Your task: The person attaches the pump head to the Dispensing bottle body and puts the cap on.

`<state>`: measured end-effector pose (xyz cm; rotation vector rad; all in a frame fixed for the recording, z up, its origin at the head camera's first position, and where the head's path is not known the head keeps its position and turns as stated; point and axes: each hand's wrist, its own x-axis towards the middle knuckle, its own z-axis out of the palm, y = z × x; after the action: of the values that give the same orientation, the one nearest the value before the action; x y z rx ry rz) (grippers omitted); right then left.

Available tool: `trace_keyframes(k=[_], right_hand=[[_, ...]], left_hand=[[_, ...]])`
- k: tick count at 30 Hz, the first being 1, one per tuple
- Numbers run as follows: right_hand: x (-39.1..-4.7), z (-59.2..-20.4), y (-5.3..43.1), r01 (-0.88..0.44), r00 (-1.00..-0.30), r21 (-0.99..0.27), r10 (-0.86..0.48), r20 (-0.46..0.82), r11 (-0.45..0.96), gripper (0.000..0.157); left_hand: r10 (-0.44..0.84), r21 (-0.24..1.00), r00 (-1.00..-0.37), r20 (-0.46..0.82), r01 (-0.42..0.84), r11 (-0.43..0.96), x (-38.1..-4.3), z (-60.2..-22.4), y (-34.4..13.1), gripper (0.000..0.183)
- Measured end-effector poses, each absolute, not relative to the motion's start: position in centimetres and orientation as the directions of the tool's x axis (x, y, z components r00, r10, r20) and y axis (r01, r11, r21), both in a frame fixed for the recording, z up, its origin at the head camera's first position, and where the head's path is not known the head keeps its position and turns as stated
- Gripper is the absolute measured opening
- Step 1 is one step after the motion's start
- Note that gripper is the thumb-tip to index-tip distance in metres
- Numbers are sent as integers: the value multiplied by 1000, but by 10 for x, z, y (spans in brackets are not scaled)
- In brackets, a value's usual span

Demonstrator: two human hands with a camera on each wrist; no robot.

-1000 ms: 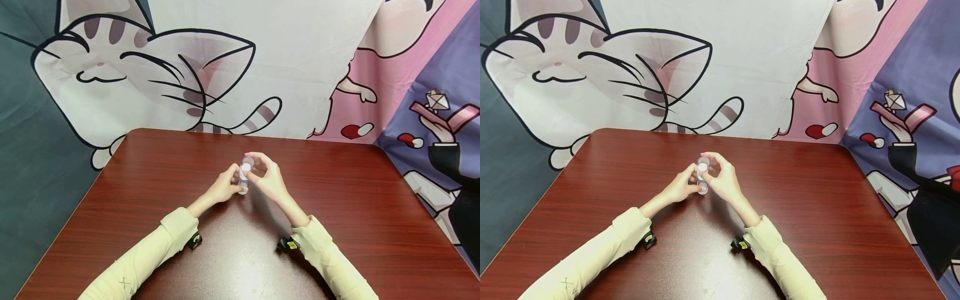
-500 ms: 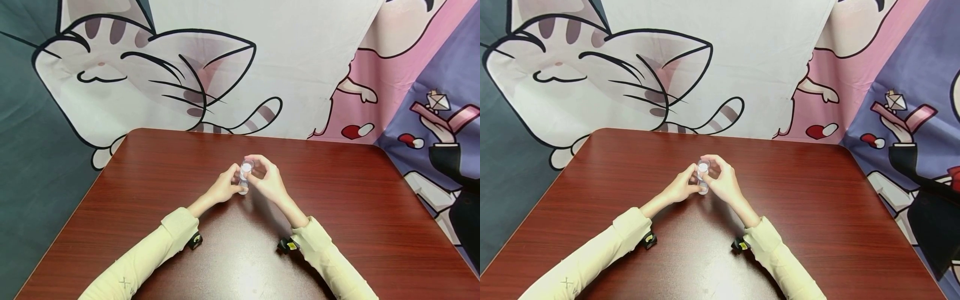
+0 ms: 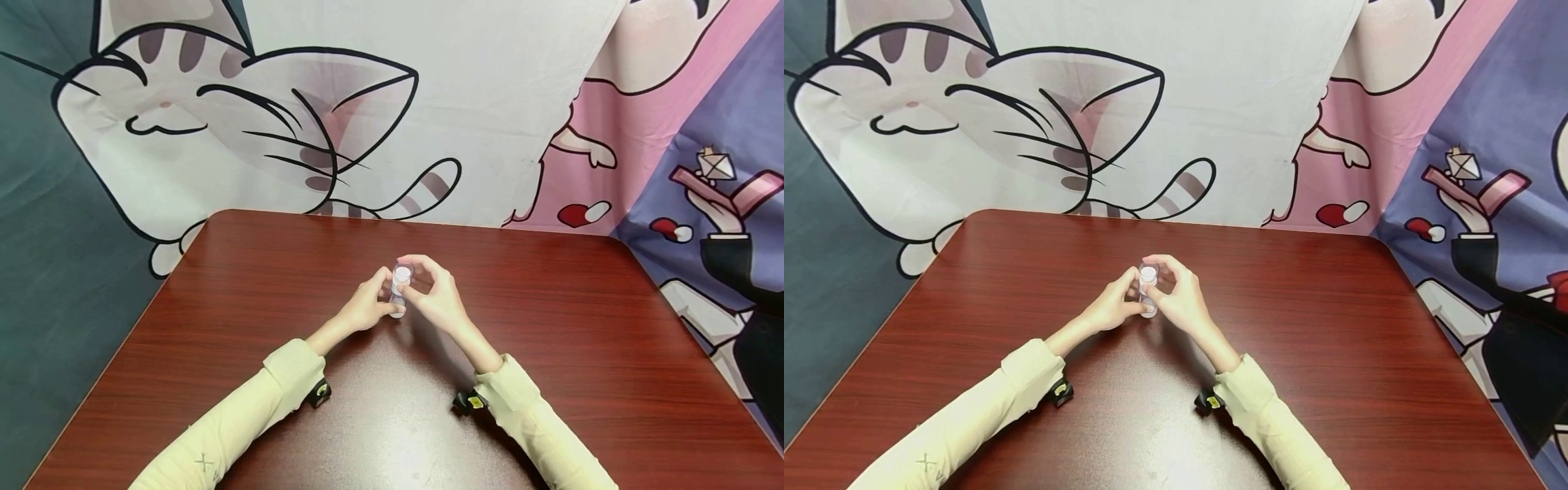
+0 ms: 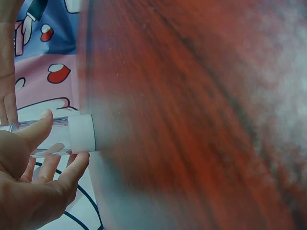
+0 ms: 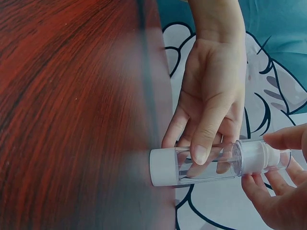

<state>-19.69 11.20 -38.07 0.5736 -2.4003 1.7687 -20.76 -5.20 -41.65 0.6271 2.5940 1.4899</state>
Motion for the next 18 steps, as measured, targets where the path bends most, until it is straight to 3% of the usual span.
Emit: trace_keyframes(k=[18], right_hand=[[-198, -385, 112, -374, -920, -887, -230, 318, 271, 34]], left_hand=[[392, 858, -912, 118, 292, 423, -208, -416, -52, 37]])
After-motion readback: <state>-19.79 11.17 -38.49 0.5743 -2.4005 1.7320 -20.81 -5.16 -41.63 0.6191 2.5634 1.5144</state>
